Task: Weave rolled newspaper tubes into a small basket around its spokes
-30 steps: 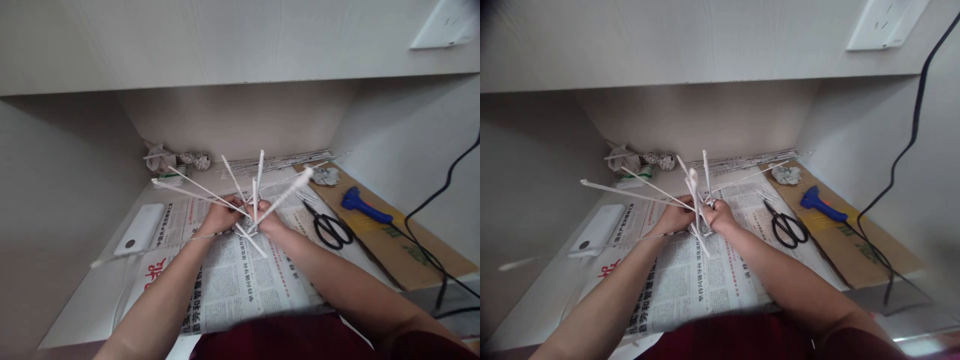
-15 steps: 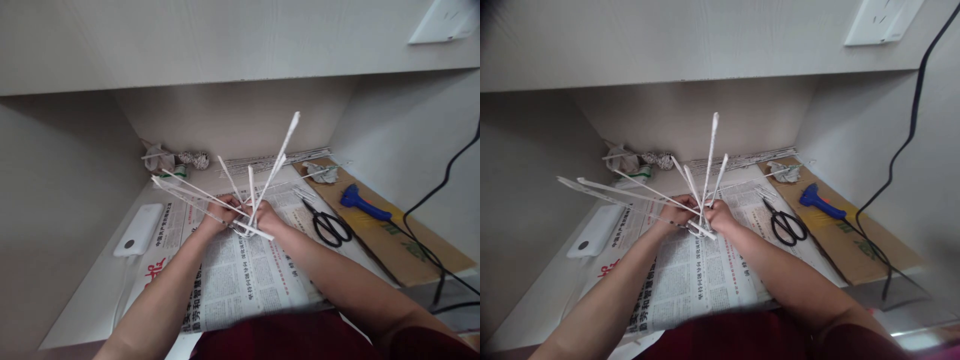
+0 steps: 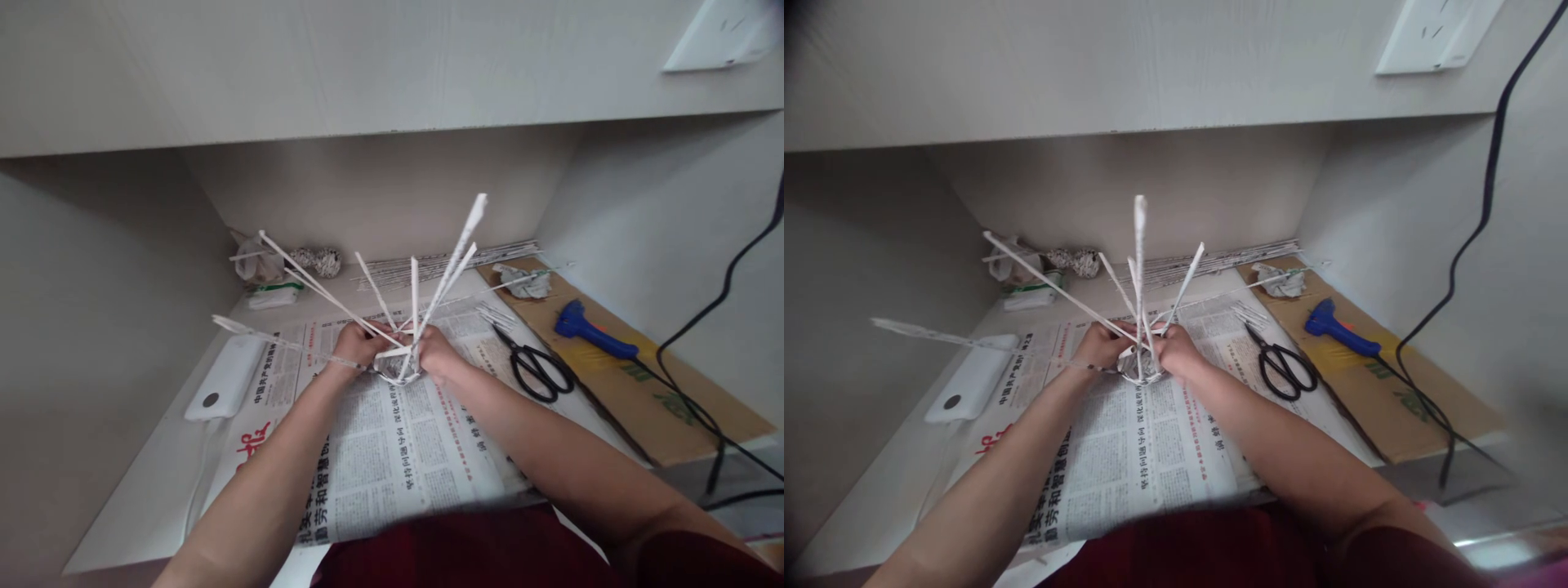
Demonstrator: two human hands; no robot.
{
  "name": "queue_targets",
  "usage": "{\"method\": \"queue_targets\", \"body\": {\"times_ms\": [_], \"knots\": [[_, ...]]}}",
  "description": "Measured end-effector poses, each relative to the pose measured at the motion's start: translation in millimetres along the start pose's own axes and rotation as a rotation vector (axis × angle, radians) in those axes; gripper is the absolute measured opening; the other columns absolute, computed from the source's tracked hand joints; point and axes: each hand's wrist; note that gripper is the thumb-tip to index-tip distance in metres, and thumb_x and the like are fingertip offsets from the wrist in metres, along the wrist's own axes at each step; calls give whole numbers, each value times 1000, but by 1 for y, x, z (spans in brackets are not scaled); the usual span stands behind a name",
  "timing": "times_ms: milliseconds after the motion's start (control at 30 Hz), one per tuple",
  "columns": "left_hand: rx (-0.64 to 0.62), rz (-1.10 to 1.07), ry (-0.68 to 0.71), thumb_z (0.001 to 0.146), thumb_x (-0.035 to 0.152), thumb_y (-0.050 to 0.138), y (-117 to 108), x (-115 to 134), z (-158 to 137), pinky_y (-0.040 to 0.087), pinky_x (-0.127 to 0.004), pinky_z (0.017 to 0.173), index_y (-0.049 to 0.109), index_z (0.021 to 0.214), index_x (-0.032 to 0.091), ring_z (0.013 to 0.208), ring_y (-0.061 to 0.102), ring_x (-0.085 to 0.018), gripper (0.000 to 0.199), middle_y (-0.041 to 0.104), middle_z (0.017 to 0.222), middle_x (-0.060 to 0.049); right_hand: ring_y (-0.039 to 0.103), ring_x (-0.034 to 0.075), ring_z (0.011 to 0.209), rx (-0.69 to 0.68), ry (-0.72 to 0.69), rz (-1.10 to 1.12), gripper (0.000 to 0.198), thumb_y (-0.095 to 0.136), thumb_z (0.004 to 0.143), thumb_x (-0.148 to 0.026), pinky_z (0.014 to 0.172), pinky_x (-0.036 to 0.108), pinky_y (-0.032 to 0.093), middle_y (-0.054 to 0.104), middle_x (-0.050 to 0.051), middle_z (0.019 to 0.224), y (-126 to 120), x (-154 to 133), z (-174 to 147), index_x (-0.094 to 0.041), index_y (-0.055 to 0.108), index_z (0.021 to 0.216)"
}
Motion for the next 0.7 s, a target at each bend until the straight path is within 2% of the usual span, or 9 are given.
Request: {"method": "queue_targets", "body": {"times_ms": [100,267,467,567,700], "knots": [[25,-54,-2,49,41,86,1,-4,1,49,-28,57,75,70,12,58,63,-19,37,72,64,-6,63,19,58,13,-1,41,38,83,51,-42,57,29,48,69,3,61,1,0,-1,-15,69,73],[-55,-97,16,55,39,83,-1,-6,-1,50,-28,58,75,72,12,59,63,-18,33,72,67,-7,64,20,58,44,31,88,35,82,50,-36,53,28,46,67,1,59,2,1,0,-16,67,74],[-72,-94,-14,58,34,81,-1,-6,-3,51,-29,61,74,74,11,61,63,-18,28,72,68,-7,65,19,63,79,62,107,43,83,48,-34,58,27,48,68,-1,62,4,1,1,-17,67,85],[-51,-137,-45,55,32,83,-1,-4,-3,50,-29,61,70,67,11,59,62,-17,27,68,61,-4,65,16,65,71,30,106,43,81,55,-39,58,25,49,70,-1,69,1,-4,1,-19,67,90],[-105,-341,-85,49,29,86,-3,7,-5,51,-29,61,68,69,11,63,65,-19,32,68,63,-5,67,18,75,-17,32,123,41,70,74,-52,59,28,54,73,5,93,-10,-13,2,-21,67,101]]}}
Point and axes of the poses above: each hand's wrist, its own z-axis towards the middle knuckle, its own y-axis out of the palm, x = y × z
